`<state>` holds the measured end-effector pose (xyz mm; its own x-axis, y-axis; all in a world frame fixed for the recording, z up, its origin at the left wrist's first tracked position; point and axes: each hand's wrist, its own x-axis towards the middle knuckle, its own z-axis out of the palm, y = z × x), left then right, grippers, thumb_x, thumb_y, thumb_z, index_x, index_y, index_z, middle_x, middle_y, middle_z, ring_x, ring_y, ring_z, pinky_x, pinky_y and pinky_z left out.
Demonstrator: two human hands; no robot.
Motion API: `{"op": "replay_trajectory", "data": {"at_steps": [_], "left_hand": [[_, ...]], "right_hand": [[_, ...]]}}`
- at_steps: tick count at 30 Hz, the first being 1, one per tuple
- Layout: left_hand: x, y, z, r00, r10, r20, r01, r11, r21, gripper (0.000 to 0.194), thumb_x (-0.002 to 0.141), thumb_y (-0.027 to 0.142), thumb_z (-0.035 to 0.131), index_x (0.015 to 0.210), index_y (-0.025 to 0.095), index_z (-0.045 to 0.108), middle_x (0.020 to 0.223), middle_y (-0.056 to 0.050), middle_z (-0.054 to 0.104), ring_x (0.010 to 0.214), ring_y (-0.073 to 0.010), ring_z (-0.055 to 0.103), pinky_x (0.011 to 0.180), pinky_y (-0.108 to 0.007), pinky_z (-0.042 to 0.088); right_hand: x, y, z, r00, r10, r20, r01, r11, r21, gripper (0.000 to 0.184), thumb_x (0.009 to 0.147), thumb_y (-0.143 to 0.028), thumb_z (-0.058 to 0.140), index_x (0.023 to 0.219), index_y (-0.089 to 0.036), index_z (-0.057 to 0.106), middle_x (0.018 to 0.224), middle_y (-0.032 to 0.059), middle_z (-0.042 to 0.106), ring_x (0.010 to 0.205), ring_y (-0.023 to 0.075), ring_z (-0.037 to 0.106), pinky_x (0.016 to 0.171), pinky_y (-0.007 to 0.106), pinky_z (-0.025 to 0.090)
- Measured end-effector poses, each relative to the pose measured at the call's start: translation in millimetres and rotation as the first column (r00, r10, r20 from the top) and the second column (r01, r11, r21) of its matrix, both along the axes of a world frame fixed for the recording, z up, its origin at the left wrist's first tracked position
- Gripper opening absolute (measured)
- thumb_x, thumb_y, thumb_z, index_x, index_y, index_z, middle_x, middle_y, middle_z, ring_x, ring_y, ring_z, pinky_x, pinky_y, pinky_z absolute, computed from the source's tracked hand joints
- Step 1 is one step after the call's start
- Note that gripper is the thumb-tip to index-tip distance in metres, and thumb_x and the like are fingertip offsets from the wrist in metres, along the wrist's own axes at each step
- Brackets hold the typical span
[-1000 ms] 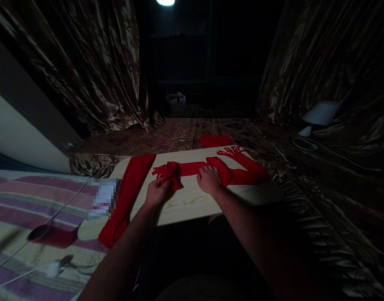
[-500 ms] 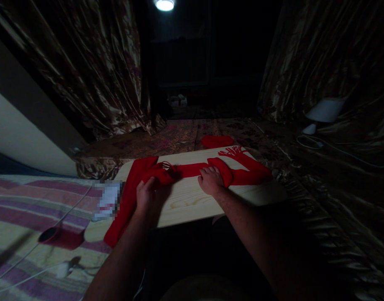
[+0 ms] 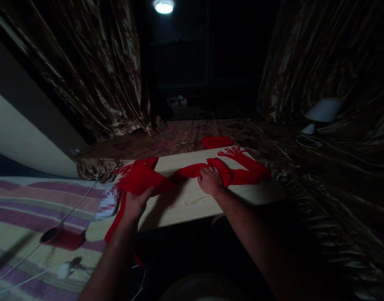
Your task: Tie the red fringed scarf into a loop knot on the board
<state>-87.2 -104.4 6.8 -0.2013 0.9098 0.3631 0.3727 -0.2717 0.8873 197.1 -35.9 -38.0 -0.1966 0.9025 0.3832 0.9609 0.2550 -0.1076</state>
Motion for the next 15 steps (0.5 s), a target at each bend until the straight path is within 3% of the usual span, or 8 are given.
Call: {"op": "replay_trajectory", "data": {"at_steps": [2,4,6,8,11,13,15], "left_hand": [[13.0,-10.4,4.1,0.925,-0.322,-0.203,0.311,0.947,-0.083,0.031,0.07,0.041,0.074,0.092,0.021,0.074,0.099,-0.01,0.073,0.102,-0.0321,0.066,0.097,-0.046,0.051],[27.2,-19.7,10.0,0.681,-0.649,-0.338,0.596,0.76,-0.26,0.017,0.071,0.034,0.073,0.085,0.024,0.076,0.1,-0.009,0.075,0.104,-0.0312,0.067,0.1,-0.044,0.05],[38.2,-25.4,15.6,0.546,-0.759,-0.355,0.678,0.649,-0.344,0.015,0.075,0.03,0.07,0.087,0.028,0.078,0.108,-0.007,0.075,0.114,-0.0301,0.064,0.107,-0.043,0.045],[43.0,-26.8,19.5,0.535,-0.78,-0.325,0.683,0.625,-0.378,0.027,0.075,0.026,0.068,0.1,0.029,0.079,0.122,-0.007,0.072,0.124,-0.0295,0.06,0.113,-0.044,0.04],[40.4,-22.4,19.9,0.578,-0.781,-0.235,0.675,0.62,-0.401,0.04,0.075,0.024,0.067,0.114,0.028,0.077,0.133,-0.007,0.067,0.131,-0.0301,0.056,0.115,-0.046,0.038],[36.2,-16.5,15.6,0.591,-0.785,-0.185,0.678,0.608,-0.412,0.037,0.078,0.025,0.064,0.112,0.026,0.078,0.126,-0.007,0.07,0.125,-0.03,0.06,0.11,-0.045,0.043],[32.5,-8.3,8.3,0.633,-0.743,-0.217,0.635,0.659,-0.404,0.032,0.083,0.028,0.056,0.104,0.024,0.08,0.113,-0.008,0.075,0.112,-0.0286,0.067,0.101,-0.043,0.05]], "right_hand": [[0.4,0.1,-0.1,1.0,-0.005,0.001,0.005,1.0,0.0,0.03,0.094,-0.032,0.048,0.111,-0.016,0.068,0.113,0.0123,0.068,0.112,0.0277,0.049,0.106,0.042,0.027],[1.2,1.1,-0.4,1.0,-0.008,0.002,0.008,1.0,-0.001,0.029,0.094,-0.031,0.048,0.11,-0.017,0.068,0.114,0.0123,0.067,0.112,0.0274,0.049,0.106,0.042,0.027],[2.1,3.0,-0.9,1.0,0.01,0.012,-0.01,0.999,-0.034,0.028,0.094,-0.032,0.05,0.109,-0.018,0.068,0.113,0.0117,0.068,0.111,0.0269,0.05,0.105,0.041,0.028],[2.6,5.4,-1.7,1.0,0.016,0.019,-0.015,0.998,-0.064,0.026,0.093,-0.032,0.051,0.108,-0.018,0.068,0.112,0.0112,0.068,0.11,0.0264,0.05,0.105,0.041,0.029],[2.2,8.4,-3.8,1.0,-0.003,0.016,0.004,0.999,-0.049,0.027,0.093,-0.032,0.051,0.11,-0.019,0.068,0.113,0.011,0.067,0.111,0.0263,0.05,0.105,0.041,0.028],[1.6,9.4,-5.1,1.0,-0.007,0.012,0.007,0.999,-0.034,0.028,0.092,-0.032,0.052,0.11,-0.018,0.068,0.114,0.0107,0.067,0.111,0.0263,0.05,0.105,0.041,0.028],[1.2,9.3,-5.6,1.0,-0.006,0.008,0.006,0.999,-0.033,0.028,0.091,-0.032,0.053,0.11,-0.018,0.068,0.113,0.0105,0.068,0.11,0.0264,0.05,0.104,0.041,0.029]]}}
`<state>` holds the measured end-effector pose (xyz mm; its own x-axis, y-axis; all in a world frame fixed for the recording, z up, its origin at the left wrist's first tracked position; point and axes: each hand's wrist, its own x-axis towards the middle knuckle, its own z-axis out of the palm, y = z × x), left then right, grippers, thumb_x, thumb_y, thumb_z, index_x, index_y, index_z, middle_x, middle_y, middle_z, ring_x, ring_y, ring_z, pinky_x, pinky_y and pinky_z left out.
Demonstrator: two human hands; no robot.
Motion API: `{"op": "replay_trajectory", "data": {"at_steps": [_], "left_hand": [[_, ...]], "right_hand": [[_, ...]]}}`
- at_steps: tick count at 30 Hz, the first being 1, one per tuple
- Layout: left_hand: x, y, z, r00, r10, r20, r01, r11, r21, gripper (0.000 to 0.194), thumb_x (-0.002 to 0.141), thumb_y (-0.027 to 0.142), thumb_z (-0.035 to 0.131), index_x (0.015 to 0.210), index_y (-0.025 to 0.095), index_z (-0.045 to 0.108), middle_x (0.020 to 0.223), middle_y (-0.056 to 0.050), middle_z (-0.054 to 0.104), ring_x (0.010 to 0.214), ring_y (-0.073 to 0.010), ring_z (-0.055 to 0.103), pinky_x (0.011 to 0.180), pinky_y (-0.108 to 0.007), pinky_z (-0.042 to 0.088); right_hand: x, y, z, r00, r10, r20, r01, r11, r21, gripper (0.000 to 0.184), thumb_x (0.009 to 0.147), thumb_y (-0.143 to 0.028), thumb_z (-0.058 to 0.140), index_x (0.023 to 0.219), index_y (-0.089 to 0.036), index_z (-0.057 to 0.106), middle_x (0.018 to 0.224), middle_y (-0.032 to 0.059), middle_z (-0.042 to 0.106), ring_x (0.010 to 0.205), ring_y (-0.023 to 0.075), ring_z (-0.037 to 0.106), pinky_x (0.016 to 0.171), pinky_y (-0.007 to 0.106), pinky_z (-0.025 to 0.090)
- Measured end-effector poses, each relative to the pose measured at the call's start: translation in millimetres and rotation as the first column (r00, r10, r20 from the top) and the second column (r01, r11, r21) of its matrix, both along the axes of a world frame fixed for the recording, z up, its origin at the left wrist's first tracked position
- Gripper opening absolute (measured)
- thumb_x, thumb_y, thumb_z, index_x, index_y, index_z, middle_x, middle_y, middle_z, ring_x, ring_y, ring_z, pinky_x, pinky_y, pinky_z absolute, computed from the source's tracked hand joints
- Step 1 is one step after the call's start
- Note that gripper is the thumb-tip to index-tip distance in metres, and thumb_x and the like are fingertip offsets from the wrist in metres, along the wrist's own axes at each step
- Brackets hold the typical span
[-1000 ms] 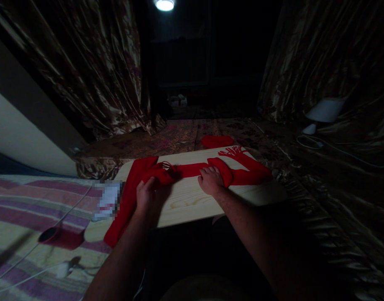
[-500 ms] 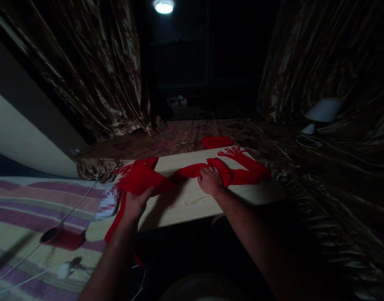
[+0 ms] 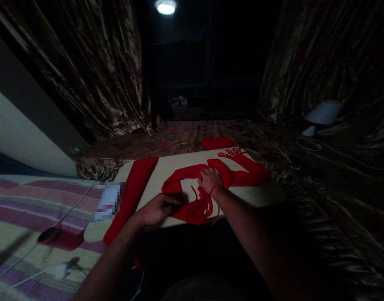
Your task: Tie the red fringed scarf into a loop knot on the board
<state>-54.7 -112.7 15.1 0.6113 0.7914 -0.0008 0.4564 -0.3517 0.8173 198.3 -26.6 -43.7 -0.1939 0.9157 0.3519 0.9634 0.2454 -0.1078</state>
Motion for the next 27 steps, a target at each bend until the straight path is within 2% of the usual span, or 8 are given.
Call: {"op": "replay_trajectory", "data": {"at_steps": [2,4,6,9,12,17,22,27], "left_hand": [[-2.6,11.1,-8.7,0.983,0.174,-0.051,-0.163,0.972,0.167,0.031,0.086,0.03,0.051,0.093,0.022,0.08,0.107,-0.009,0.076,0.103,-0.028,0.069,0.096,-0.042,0.053],[-4.4,25.1,-16.7,0.912,0.404,-0.075,-0.342,0.848,0.405,0.027,0.084,0.031,0.054,0.084,0.021,0.079,0.111,-0.011,0.075,0.116,-0.0319,0.063,0.102,-0.045,0.048],[-6.0,40.4,-23.3,0.872,0.478,-0.106,-0.37,0.784,0.498,0.024,0.081,0.032,0.057,0.082,0.022,0.078,0.107,-0.011,0.076,0.13,-0.0349,0.053,0.11,-0.049,0.041],[-8.1,61.4,-30.8,0.922,0.341,-0.182,-0.238,0.872,0.427,0.025,0.082,0.033,0.055,0.077,0.026,0.078,0.092,-0.008,0.078,0.13,-0.033,0.054,0.115,-0.048,0.036],[-8.1,74.6,-36.8,0.929,0.299,-0.219,-0.196,0.898,0.394,0.027,0.082,0.034,0.055,0.09,0.027,0.08,0.105,-0.006,0.077,0.126,-0.0314,0.057,0.112,-0.042,0.04],[-2.5,80.4,-45.0,0.885,0.411,-0.216,-0.298,0.859,0.416,0.04,0.079,0.03,0.058,0.115,0.023,0.074,0.114,-0.012,0.072,0.096,-0.0286,0.069,0.089,-0.035,0.051],[0.6,80.3,-58.8,0.841,0.528,-0.121,-0.439,0.795,0.419,0.044,0.076,0.027,0.06,0.118,0.021,0.07,0.116,-0.012,0.072,0.1,-0.0291,0.068,0.089,-0.035,0.051],[-0.1,80.4,-69.5,0.768,0.637,0.068,-0.624,0.719,0.306,0.046,0.074,0.027,0.063,0.119,0.021,0.068,0.115,-0.01,0.073,0.101,-0.0277,0.069,0.09,-0.035,0.052]], "right_hand": [[-0.2,-1.3,0.5,1.0,-0.003,-0.006,0.003,1.0,-0.001,0.029,0.091,-0.033,0.053,0.11,-0.017,0.069,0.113,0.0108,0.068,0.11,0.0265,0.05,0.104,0.041,0.029],[-0.2,-3.5,1.5,1.0,-0.001,-0.009,0.001,1.0,0.006,0.029,0.092,-0.033,0.052,0.11,-0.017,0.069,0.113,0.0115,0.068,0.111,0.0266,0.05,0.105,0.042,0.028],[-0.1,-5.9,2.7,1.0,0.006,-0.007,-0.006,1.0,0.027,0.03,0.093,-0.033,0.05,0.111,-0.017,0.068,0.113,0.0119,0.068,0.112,0.0267,0.05,0.106,0.042,0.028],[-0.2,-8.4,4.2,1.0,0.007,0.0,-0.007,0.999,0.051,0.031,0.094,-0.033,0.049,0.111,-0.017,0.068,0.113,0.0116,0.068,0.112,0.0272,0.05,0.106,0.042,0.028],[-0.9,-9.2,5.6,1.0,0.004,0.009,-0.004,0.999,0.037,0.031,0.094,-0.033,0.049,0.112,-0.017,0.068,0.115,0.0121,0.068,0.112,0.0275,0.05,0.106,0.043,0.028],[-0.8,-7.6,7.1,1.0,0.001,0.01,-0.001,1.0,0.001,0.032,0.095,-0.033,0.048,0.115,-0.017,0.068,0.117,0.0123,0.068,0.115,0.0276,0.05,0.106,0.044,0.03],[3.6,-3.7,12.1,0.996,0.073,-0.049,-0.075,0.997,-0.034,0.036,0.092,-0.03,0.055,0.123,-0.018,0.066,0.129,0.0113,0.064,0.121,0.0258,0.051,0.106,0.039,0.036],[17.0,-3.2,35.5,0.951,0.164,-0.26,-0.144,0.985,0.095,0.034,0.093,-0.025,0.051,0.122,-0.018,0.067,0.13,0.0094,0.064,0.122,0.0193,0.054,0.108,0.031,0.04]]}}
